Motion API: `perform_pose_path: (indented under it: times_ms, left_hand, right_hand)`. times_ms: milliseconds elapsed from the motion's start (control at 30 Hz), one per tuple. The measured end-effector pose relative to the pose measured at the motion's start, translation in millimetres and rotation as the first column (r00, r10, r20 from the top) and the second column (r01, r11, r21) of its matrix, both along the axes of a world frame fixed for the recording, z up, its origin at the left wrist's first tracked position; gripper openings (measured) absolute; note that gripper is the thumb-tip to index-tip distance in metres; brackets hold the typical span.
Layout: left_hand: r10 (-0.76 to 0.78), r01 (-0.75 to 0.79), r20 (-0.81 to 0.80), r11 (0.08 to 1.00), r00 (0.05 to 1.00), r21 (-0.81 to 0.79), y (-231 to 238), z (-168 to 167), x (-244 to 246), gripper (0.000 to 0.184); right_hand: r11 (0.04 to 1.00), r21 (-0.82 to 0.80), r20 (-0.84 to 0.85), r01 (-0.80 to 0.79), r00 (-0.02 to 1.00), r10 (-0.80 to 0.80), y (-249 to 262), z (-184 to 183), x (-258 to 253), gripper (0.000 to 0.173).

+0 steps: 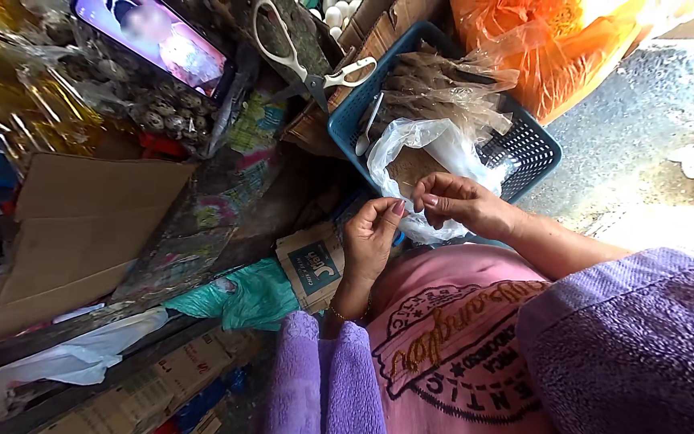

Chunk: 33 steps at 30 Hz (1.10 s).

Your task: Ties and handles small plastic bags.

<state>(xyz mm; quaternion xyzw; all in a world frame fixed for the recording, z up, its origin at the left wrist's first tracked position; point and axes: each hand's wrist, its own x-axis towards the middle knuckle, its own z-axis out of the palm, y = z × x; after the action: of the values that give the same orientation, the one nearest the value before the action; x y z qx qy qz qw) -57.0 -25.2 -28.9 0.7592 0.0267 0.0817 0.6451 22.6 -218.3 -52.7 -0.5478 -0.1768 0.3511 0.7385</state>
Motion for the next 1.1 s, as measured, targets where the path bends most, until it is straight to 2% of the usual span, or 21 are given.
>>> perform_pose_path:
  times_ms: [167, 300, 367, 433, 533, 700, 833, 1000, 1100]
  left_hand:
    - [0.032, -0.034, 0.068, 0.999, 0.997, 0.028, -4.9, 0.9, 1.7, 0.006]
    - [-0.028, 0.013, 0.120, 0.992, 0.992, 0.127, -4.7, 3.2, 0.8, 0.014]
    - [-0.084, 0.054, 0.194, 0.987, 0.977, 0.154, -10.4, 9.3, 11.3, 0.018]
    - [-0.112, 0.073, 0.265, 0.986, 0.958, 0.153, -13.5, 20.1, 20.4, 0.017]
    - [-0.145, 0.090, 0.358, 0.982, 0.922, 0.165, -21.6, 39.8, 32.8, 0.013]
    - [-0.223, 0.150, 0.424, 0.969, 0.878, 0.198, -35.6, 61.7, 49.8, 0.013]
    - [-0.271, 0.203, 0.451, 0.960, 0.850, 0.194, -46.4, 67.3, 58.0, 0.011]
    - [-0.300, 0.239, 0.437, 0.952, 0.848, 0.190, -55.6, 80.3, 58.6, 0.009]
    - [-0.274, 0.207, 0.498, 0.960, 0.822, 0.188, -63.0, 91.0, 59.3, 0.005]
  right_hand:
    - [0.993, 0.068, 0.153, 0.100, 0.982, -0.110, 8.2, 8.6, -0.9, 0.007]
    - [0.976, 0.045, 0.338, 0.215, 0.916, -0.218, 12.9, 23.7, -6.5, 0.010]
    - [0.973, -0.001, 0.524, 0.230, 0.829, -0.196, 4.0, 38.9, -0.3, 0.016]
    - [0.972, -0.016, 0.701, 0.236, 0.695, -0.157, -5.6, 59.0, 7.8, 0.020]
    - [0.963, 0.002, 0.835, 0.270, 0.529, -0.150, -21.0, 87.1, 15.8, 0.019]
    - [0.933, 0.007, 0.884, 0.359, 0.434, -0.173, -41.5, 109.5, 11.8, 0.014]
    - [0.921, -0.021, 0.882, 0.388, 0.441, -0.166, -51.9, 113.2, 4.7, 0.015]
    - [0.907, 0.055, 0.845, 0.418, 0.463, -0.265, -60.8, 120.9, 3.2, 0.016]
    - [0.910, 0.149, 0.852, 0.386, 0.417, -0.316, -63.5, 129.5, 5.9, 0.018]
